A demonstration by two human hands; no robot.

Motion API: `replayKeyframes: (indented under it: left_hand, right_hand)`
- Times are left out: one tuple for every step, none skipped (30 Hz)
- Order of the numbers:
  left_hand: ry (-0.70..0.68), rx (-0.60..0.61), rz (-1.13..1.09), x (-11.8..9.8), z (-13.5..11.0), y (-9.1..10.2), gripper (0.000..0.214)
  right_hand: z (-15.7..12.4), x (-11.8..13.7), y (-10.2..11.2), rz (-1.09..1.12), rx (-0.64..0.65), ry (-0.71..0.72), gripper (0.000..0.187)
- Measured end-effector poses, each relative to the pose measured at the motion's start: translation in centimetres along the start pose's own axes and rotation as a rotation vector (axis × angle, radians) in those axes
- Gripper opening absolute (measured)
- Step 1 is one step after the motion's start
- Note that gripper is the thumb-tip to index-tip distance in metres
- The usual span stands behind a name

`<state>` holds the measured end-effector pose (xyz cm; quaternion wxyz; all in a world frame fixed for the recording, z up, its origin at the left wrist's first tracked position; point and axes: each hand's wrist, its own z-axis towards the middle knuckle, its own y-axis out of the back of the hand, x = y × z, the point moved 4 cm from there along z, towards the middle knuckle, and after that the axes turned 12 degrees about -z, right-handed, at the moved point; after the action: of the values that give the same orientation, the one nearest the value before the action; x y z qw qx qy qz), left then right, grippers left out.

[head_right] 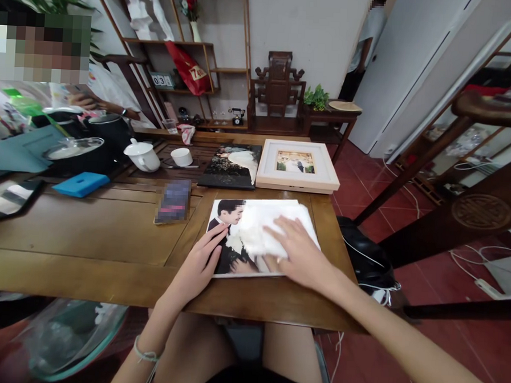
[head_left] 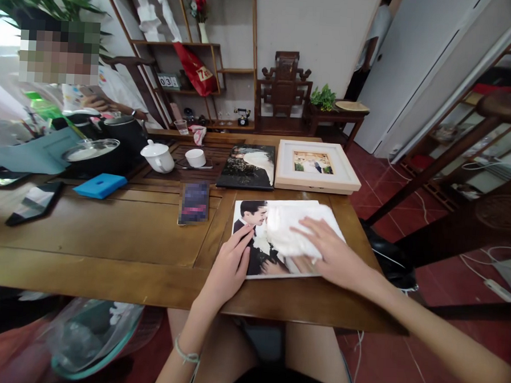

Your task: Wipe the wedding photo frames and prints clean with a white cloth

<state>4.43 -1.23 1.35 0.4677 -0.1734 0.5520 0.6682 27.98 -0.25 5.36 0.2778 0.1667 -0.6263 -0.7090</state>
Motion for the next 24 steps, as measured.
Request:
replayKeyframes:
  left_hand:
    - [0.002,0.003,-0.002,0.1,0.0,0.0,0.044]
    - [0.003,0.008,-0.006,0.1,0.0,0.0,0.045]
    - [0.006,0.014,-0.012,0.2,0.0,0.0,0.045]
    - [0.010,0.020,-0.019,0.3,0.0,0.0,0.046]
    - [0.012,0.026,-0.027,0.4,0.0,0.0,0.047]
    - [0.013,0.031,-0.036,0.4,0.0,0.0,0.047]
    - [0.011,0.035,-0.042,0.4,0.0,0.0,0.047]
    - [0.004,0.035,-0.046,0.3,0.0,0.0,0.047]
    - [-0.007,0.031,-0.045,0.2,0.1,0.1,0.046]
    - [-0.018,0.024,-0.040,0.1,0.1,0.1,0.045]
    - [-0.025,0.014,-0.032,0.0,0.1,0.1,0.044]
    - [-0.028,0.006,-0.024,0.0,0.1,0.1,0.044]
    - [-0.027,0.001,-0.016,0.0,0.1,0.1,0.044]
    - [-0.022,-0.001,-0.011,0.0,0.0,0.1,0.044]
    - [-0.016,0.000,-0.007,0.0,0.0,0.1,0.045]
    - [-0.010,0.002,-0.005,0.0,0.0,0.1,0.045]
    - [-0.006,0.003,-0.003,0.1,0.0,0.1,0.045]
    - [-0.002,0.003,-0.002,0.1,-0.1,0.1,0.044]
    - [0.001,0.002,-0.001,0.1,-0.1,0.1,0.044]
    - [0.002,0.002,-0.002,0.2,-0.1,0.0,0.044]
    - [0.001,0.002,-0.002,0.2,-0.1,0.0,0.044]
    - [0.000,0.002,-0.002,0.2,-0.1,0.0,0.044]
    - [0.000,0.002,-0.001,0.2,-0.1,0.0,0.044]
    - [0.001,0.002,0.001,0.2,-0.1,0.0,0.044]
  right_hand:
    - [-1.3,1.5,0.4,0.021,0.041,0.025,0.080]
    - [-2.4,3.0,0.7,0.048,0.084,0.059,0.086]
    - [-3.2,4.3,1.0,0.070,0.133,0.101,0.090]
    - [-3.7,5.3,1.1,0.089,0.168,0.133,0.091]
    - [-3.9,5.9,1.2,0.104,0.191,0.161,0.091]
    - [-3.6,6.1,1.1,0.116,0.198,0.185,0.090]
    - [-3.0,5.9,0.9,0.124,0.185,0.198,0.088]
    - [-2.0,5.4,0.6,0.127,0.156,0.204,0.085]
    - [-0.7,4.5,0.2,0.125,0.110,0.198,0.081]
    - [0.7,3.4,-0.2,0.114,0.056,0.181,0.076]
    - [2.2,2.2,-0.5,0.094,0.002,0.153,0.069]
    - [3.5,0.9,-0.8,0.068,-0.046,0.115,0.063]
    - [4.7,-0.3,-1.1,0.035,-0.082,0.073,0.056]
    - [5.6,-1.5,-1.2,0.004,-0.107,0.032,0.050]
    - [6.2,-2.4,-1.3,-0.023,-0.123,-0.004,0.045]
    - [6.5,-3.2,-1.2,-0.046,-0.133,-0.037,0.043]
    - [6.3,-3.8,-1.1,-0.064,-0.140,-0.069,0.042]
    - [5.9,-4.2,-0.9,-0.079,-0.139,-0.098,0.043]
    - [5.2,-4.3,-0.7,-0.090,-0.127,-0.124,0.044]
    - [4.2,-4.2,-0.5,-0.099,-0.100,-0.142,0.047]
    - [3.1,-3.9,-0.3,-0.106,-0.061,-0.149,0.051]
    - [1.8,-3.2,0.0,-0.109,-0.017,-0.145,0.057]
    - [0.5,-2.3,0.2,-0.106,0.034,-0.121,0.063]
    - [-1.0,-1.1,0.4,-0.102,0.067,-0.092,0.068]
